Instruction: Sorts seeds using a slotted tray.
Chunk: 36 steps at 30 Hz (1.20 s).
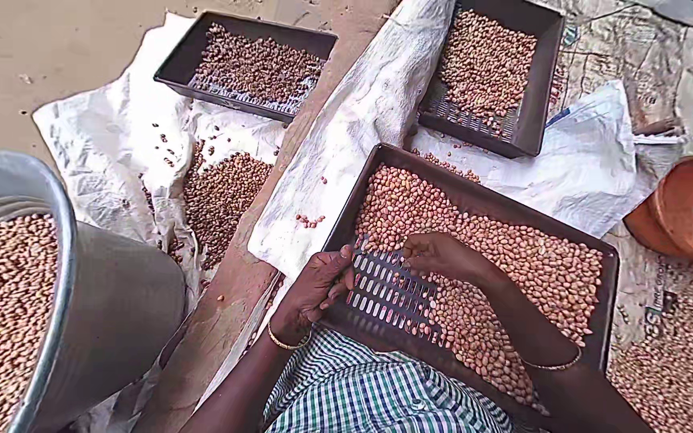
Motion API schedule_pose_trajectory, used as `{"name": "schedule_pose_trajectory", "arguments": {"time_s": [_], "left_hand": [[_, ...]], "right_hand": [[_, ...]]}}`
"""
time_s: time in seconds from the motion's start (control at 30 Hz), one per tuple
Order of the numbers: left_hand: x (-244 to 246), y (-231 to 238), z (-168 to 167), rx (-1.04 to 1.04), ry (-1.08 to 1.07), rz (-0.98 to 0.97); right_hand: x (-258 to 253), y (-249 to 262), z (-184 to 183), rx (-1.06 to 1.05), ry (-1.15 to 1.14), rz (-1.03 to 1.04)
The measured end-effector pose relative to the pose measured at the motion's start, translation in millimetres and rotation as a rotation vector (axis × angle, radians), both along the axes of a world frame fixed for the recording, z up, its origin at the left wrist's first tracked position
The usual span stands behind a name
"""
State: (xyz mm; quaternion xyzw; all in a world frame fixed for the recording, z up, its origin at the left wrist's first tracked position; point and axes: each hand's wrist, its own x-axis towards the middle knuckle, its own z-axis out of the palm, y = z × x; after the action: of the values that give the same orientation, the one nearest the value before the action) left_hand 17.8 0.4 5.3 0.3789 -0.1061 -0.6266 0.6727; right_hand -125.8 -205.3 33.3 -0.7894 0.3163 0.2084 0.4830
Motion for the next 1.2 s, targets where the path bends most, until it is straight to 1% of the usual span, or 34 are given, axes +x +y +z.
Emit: {"name": "schedule_pose_trajectory", "arguments": {"time_s": [0.03,0.07,0.13,0.17,0.2,0.23,0.3,0.33,0.37,0.43,0.5,0.57,0.67,0.73,0.8,0.87,0.9,0.93,0.97,1.0,1.07,1.13,1.17,1.2], "left_hand": [[-0.4,-1.1,0.6,0.004,-0.008,0.011],[-0.9,-0.9,0.5,0.001,-0.015,0.021],[-2.1,2.8,-4.4,-0.031,-0.008,0.026],[-2.5,4.1,-6.7,-0.054,0.0,0.032],[-1.8,4.9,-8.0,-0.071,0.002,0.037],[-0.9,5.6,-9.5,-0.09,-0.001,0.036],[0.7,6.4,-12.6,-0.119,-0.007,0.032],[0.8,6.4,-13.4,-0.121,-0.015,0.03],[0.5,6.3,-13.8,-0.113,-0.019,0.028],[-0.1,6.1,-14.2,-0.103,-0.027,0.026],[-0.2,6.1,-13.5,-0.094,-0.043,0.023],[0.2,6.4,-12.4,-0.087,-0.057,0.02],[0.6,7.4,-12.5,-0.116,-0.075,-0.014],[1.8,7.4,-12.5,-0.127,-0.086,-0.033],[3.9,8.0,-12.5,-0.13,-0.072,-0.034],[4.4,8.8,-12.1,-0.129,-0.028,-0.012],[4.4,9.4,-12.9,-0.138,0.006,0.0],[4.7,9.7,-13.8,-0.144,0.039,0.018],[5.1,9.6,-14.5,-0.14,0.063,0.037],[5.5,9.6,-14.8,-0.145,0.078,0.041],[5.9,9.9,-14.9,-0.162,0.095,0.028],[7.3,8.6,-15.7,-0.178,0.106,0.017],[7.7,8.6,-15.9,-0.175,0.107,0.017],[8.0,8.4,-15.4,-0.166,0.103,0.02]], "right_hand": [[10.9,-5.9,8.7,0.011,0.015,0.043],[20.4,-10.9,16.1,-0.029,-0.123,-0.019],[39.6,-24.3,28.8,-0.095,-0.611,-0.252],[48.6,-33.5,35.6,-0.15,-0.789,-0.324],[52.1,-41.6,38.4,-0.233,-0.906,-0.366],[47.6,-47.4,34.8,-0.332,-0.962,-0.373],[20.9,-55.1,7.9,-0.503,-0.955,-0.293],[3.7,-58.6,-10.2,-0.548,-0.919,-0.248],[-13.6,-61.2,-27.5,-0.569,-0.873,-0.216],[-36.7,-67.6,-54.3,-0.532,-0.792,-0.166],[-36.5,-69.1,-69.5,-0.49,-0.757,-0.095],[-17.5,-64.0,-83.6,-0.544,-0.797,-0.03],[8.2,-45.1,-97.5,-0.653,-0.889,0.119],[3.0,-21.7,-100.9,-0.676,-0.904,0.285],[-22.7,7.3,-100.5,-0.648,-0.834,0.437],[-62.8,28.5,-92.0,-0.523,-0.702,0.551],[-83.7,34.2,-84.9,-0.435,-0.662,0.575],[-103.2,37.3,-78.4,-0.368,-0.669,0.542],[-119.6,38.4,-71.2,-0.31,-0.692,0.444],[-131.3,38.3,-64.2,-0.243,-0.716,0.282],[-137.4,35.1,-52.6,-0.041,-0.712,-0.211],[-126.5,18.4,-47.3,0.215,-0.616,-0.715],[-121.2,5.9,-48.4,0.28,-0.597,-0.867],[-115.2,-7.4,-50.5,0.28,-0.624,-0.955]]}}
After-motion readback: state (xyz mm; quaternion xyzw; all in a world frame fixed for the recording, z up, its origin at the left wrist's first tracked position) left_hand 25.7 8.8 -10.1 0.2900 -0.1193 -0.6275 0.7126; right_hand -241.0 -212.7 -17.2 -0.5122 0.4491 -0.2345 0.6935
